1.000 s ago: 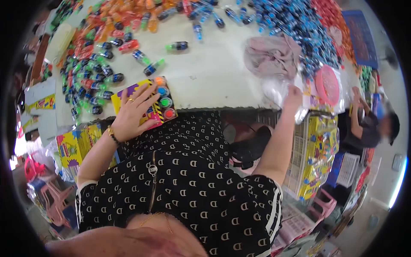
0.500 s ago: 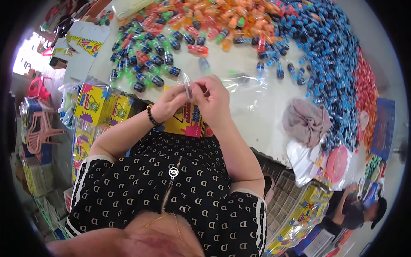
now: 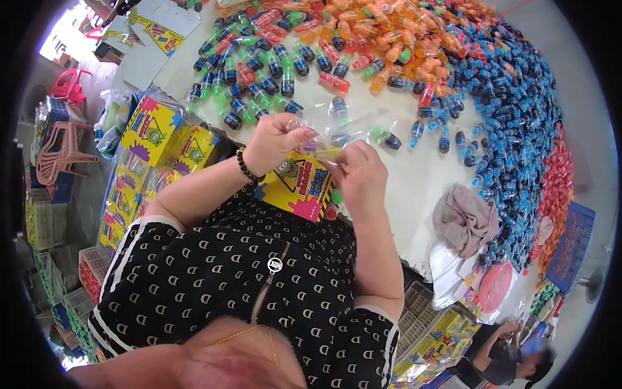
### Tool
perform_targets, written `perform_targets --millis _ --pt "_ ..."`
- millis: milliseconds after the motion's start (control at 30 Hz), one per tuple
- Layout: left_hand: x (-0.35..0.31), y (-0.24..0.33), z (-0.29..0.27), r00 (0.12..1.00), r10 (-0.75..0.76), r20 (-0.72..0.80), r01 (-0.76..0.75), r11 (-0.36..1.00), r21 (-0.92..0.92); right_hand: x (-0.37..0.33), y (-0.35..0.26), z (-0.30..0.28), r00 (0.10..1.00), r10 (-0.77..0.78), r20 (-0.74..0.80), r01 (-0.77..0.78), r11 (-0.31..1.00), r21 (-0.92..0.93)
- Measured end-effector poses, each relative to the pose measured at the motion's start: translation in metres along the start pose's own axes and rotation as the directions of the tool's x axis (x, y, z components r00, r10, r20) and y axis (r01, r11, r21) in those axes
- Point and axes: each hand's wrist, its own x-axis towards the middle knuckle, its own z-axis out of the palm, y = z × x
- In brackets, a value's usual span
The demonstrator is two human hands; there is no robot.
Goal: Packaging small colorful containers from a large pile into cardboard boxes with plastic trays.
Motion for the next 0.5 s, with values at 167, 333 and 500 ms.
perform_targets --millis 167,333,500 --pt "0.007 0.035 -0.03 0.949 0.219 0.227 -0.31 0.777 0.548 0.019 0.02 -0.009 0.991 0.117 -0.066 -0.054 0.797 0.601" --pt "0.007 0.039 -0.023 0.763 0.634 -0.129 -0.425 0.642 0.638 0.029 -0.016 -0.016 0.981 -0.136 -0.138 0.169 0.949 0.265" --pt "0.013 0.043 -0.032 0.803 0.589 0.095 -0.494 0.567 0.659 0.036 -0.025 -0.007 0.969 -0.202 -0.145 0.193 0.978 -0.075"
